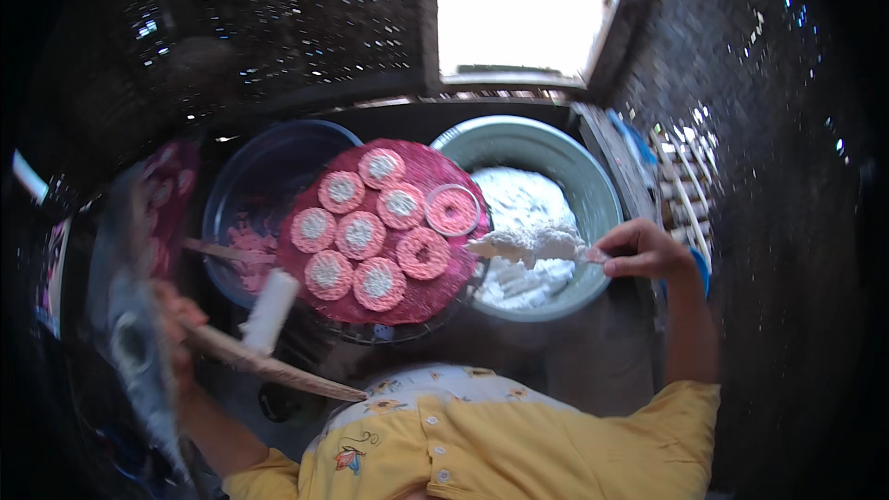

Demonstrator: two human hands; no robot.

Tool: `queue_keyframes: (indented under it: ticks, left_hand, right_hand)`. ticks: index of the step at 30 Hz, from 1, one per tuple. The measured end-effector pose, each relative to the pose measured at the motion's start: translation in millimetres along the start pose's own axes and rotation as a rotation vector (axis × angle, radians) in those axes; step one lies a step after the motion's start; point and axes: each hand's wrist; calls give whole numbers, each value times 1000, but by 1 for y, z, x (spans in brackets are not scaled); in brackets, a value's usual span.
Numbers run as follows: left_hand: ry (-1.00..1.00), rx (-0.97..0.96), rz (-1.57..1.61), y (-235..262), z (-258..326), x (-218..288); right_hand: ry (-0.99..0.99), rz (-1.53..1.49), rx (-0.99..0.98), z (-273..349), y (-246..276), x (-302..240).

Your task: The person uses a wooden press to extrude pink batter into circular shapes onto a pink mat. They repeatedly scoop batter, press it through the tool, and arrange the formed rings on the mat.

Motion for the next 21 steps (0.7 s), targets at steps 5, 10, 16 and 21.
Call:
queue_keyframes:
  ticks: [5, 10, 16, 21]
  left_hand:
    - [-128, -75, -492, -75, -7, 1]
    - [-104, -506, -318, -69, -21, 6]
    - [-93, -315, -494, -58, 2, 10]
    - [103, -75, -451, -45, -1, -15]
  right_hand:
    - [284, -193, -125, -46, -80, -55]
    - [603, 347, -122, -74, -133, -130]
    - [1255, 1119, 234, -72, -173, -227]
    - [1528, 1474, 511, -59, -264, -219]
Point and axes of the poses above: each hand's wrist, its own z-axis away from the middle knuckle, its own y-axis out of the back of the hand, x = y × z, and after that the axes turned 9 degrees about x, right-handed
